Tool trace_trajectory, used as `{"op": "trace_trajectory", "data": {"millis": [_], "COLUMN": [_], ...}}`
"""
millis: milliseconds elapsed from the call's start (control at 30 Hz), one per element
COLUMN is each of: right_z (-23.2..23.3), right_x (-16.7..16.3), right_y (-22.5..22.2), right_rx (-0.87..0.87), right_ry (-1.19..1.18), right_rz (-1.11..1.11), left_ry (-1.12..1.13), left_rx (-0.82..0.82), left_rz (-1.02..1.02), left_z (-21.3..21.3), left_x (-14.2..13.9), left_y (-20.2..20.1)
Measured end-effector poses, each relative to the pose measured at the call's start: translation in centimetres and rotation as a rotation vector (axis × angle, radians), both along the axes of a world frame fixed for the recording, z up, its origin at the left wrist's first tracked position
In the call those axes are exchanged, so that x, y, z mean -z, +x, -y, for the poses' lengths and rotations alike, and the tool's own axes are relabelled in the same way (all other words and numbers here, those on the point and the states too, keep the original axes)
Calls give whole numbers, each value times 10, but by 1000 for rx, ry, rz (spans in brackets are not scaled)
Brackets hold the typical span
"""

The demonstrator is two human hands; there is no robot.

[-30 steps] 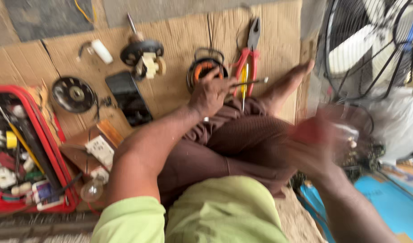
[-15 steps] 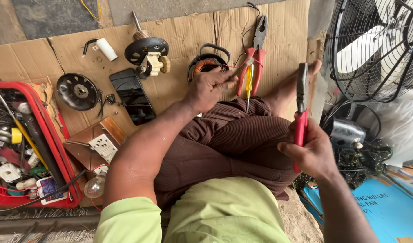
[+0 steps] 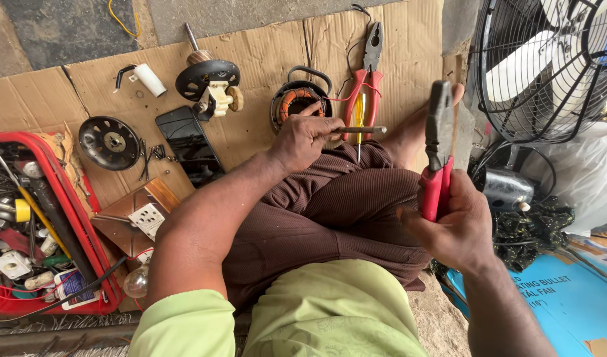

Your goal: The person disassembles a small electrical motor using pliers and a screwdriver. They remove the outer casing, separate the internal components, and place the parts on a cardboard sheet.

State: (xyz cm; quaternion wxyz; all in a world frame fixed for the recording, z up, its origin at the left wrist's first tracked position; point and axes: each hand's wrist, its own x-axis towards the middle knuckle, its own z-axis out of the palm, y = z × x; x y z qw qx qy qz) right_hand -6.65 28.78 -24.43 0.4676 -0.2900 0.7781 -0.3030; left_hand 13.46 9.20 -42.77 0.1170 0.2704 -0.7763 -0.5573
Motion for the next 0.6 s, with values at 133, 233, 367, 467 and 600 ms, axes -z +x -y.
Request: {"op": "trace_trajectory", "data": {"millis": [133, 233, 367, 467, 600], "right_z": [36, 66, 41, 22, 9], "right_x": [-19, -50, -98, -53, 17], "right_y": [9, -5, -33, -10, 12], "right_rx": [-180, -313, 87, -110, -212], "right_ry": [335, 322, 355, 498, 375], "right_rz": [-223, -137, -150, -189, -235], "left_ry": [-91, -36, -36, -59, -207], "left_rx": [-14, 2, -17, -12, -4], "left_rz": [-54, 19, 15, 7, -19], "left_z": [-2, -3, -4, -8, -13], "left_x": [2, 3, 5, 10, 13], "left_y": [-2, -3, -2, 2, 8]}}
